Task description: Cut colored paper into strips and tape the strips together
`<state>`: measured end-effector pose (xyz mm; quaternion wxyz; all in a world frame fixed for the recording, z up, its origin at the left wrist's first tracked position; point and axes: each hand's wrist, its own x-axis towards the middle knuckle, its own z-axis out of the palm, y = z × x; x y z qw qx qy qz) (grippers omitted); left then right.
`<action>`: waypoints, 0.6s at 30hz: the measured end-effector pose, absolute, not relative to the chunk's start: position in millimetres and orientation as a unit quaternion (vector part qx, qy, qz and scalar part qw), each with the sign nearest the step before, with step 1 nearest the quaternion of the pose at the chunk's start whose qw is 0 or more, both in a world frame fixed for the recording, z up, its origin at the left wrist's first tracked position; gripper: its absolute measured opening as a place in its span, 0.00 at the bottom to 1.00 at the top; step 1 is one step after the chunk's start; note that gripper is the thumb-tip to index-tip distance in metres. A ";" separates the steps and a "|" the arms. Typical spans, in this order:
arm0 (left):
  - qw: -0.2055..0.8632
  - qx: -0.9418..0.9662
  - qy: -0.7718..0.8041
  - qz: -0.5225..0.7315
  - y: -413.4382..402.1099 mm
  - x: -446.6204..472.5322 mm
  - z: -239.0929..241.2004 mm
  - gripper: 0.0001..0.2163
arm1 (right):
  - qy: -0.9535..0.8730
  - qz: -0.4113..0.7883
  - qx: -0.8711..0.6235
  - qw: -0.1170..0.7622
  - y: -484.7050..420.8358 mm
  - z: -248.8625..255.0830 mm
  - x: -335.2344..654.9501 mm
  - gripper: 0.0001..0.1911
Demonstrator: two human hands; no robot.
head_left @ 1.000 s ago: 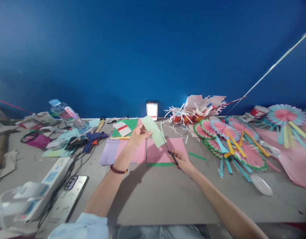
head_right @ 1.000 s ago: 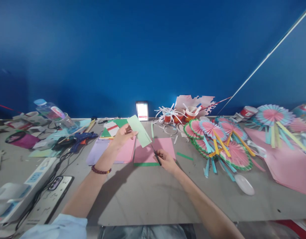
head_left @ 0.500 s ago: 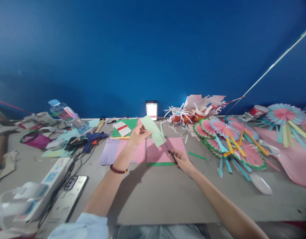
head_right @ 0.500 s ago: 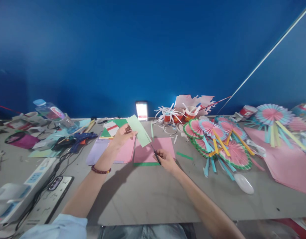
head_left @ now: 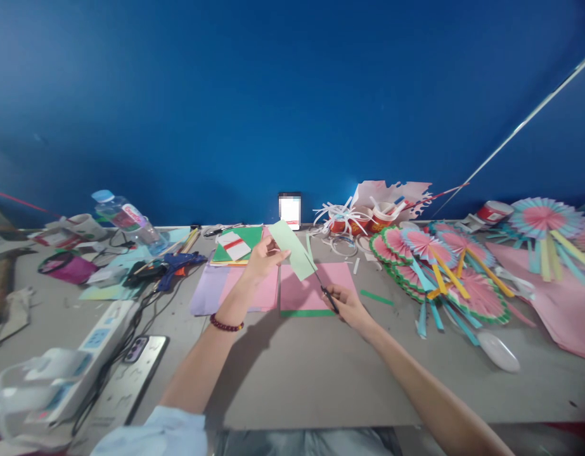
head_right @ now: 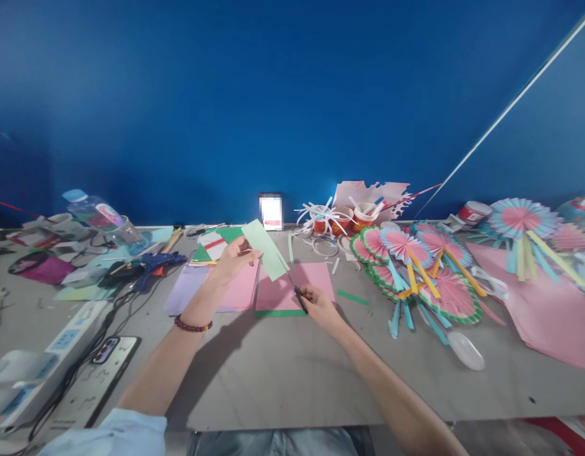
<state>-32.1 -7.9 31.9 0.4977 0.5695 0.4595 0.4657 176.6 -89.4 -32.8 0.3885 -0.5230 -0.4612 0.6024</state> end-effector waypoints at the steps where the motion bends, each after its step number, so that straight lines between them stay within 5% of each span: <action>1: 0.498 0.570 0.459 0.465 -8.0 -32.1 32.2 0.11 | -0.461 0.601 -0.524 0.389 -89.3 -33.1 176.7 0.23; 18: 0.502 0.570 0.451 0.468 -5.4 -33.5 27.0 0.11 | -0.456 0.590 -0.533 0.400 -89.0 -34.4 177.0 0.21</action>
